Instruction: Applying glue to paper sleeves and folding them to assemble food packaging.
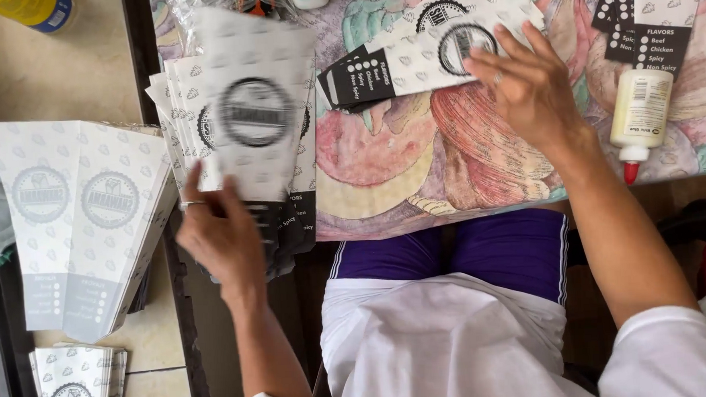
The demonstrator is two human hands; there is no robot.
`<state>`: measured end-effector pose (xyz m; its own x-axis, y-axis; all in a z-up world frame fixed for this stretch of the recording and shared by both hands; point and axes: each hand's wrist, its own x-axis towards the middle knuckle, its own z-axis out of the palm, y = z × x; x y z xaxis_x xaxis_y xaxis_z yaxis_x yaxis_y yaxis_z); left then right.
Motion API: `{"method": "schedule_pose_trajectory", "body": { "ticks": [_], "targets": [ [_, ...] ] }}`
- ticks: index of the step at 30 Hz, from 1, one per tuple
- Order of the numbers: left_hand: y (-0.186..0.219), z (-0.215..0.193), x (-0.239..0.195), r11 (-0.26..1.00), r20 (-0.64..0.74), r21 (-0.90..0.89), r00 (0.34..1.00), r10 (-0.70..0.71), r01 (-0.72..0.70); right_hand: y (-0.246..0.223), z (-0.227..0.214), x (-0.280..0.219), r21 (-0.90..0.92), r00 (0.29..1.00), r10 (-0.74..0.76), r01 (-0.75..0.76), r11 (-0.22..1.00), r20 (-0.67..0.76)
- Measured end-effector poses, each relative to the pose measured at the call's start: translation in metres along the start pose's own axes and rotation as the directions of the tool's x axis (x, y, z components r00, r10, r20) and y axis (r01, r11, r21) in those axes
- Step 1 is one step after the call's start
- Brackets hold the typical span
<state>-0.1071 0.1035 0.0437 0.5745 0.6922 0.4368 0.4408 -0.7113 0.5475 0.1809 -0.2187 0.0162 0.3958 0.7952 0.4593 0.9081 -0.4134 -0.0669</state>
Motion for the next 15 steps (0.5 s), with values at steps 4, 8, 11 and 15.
{"method": "schedule_pose_trajectory", "body": {
  "ticks": [4,8,11,15],
  "targets": [
    [-0.034,0.022,0.003,0.936,-0.031,0.344,0.997,-0.064,0.071,-0.023,-0.016,-0.048,0.024,0.996,0.010,-0.008,1.000,-0.084],
    [0.010,0.044,0.002,0.952,-0.022,0.272,0.988,0.156,-0.144,-0.035,-0.040,-0.079,0.120,0.999,0.045,-0.048,0.992,0.030],
    [0.057,0.072,-0.015,0.915,0.071,-0.116,0.915,0.396,-0.387,-0.020,-0.063,-0.097,0.130,0.990,0.143,-0.142,0.981,-0.002],
    [0.100,0.106,-0.037,0.715,0.294,-0.381,0.656,0.695,-0.586,0.021,-0.083,-0.136,-0.155,0.844,0.516,-0.535,0.831,-0.144]
  ]
}}
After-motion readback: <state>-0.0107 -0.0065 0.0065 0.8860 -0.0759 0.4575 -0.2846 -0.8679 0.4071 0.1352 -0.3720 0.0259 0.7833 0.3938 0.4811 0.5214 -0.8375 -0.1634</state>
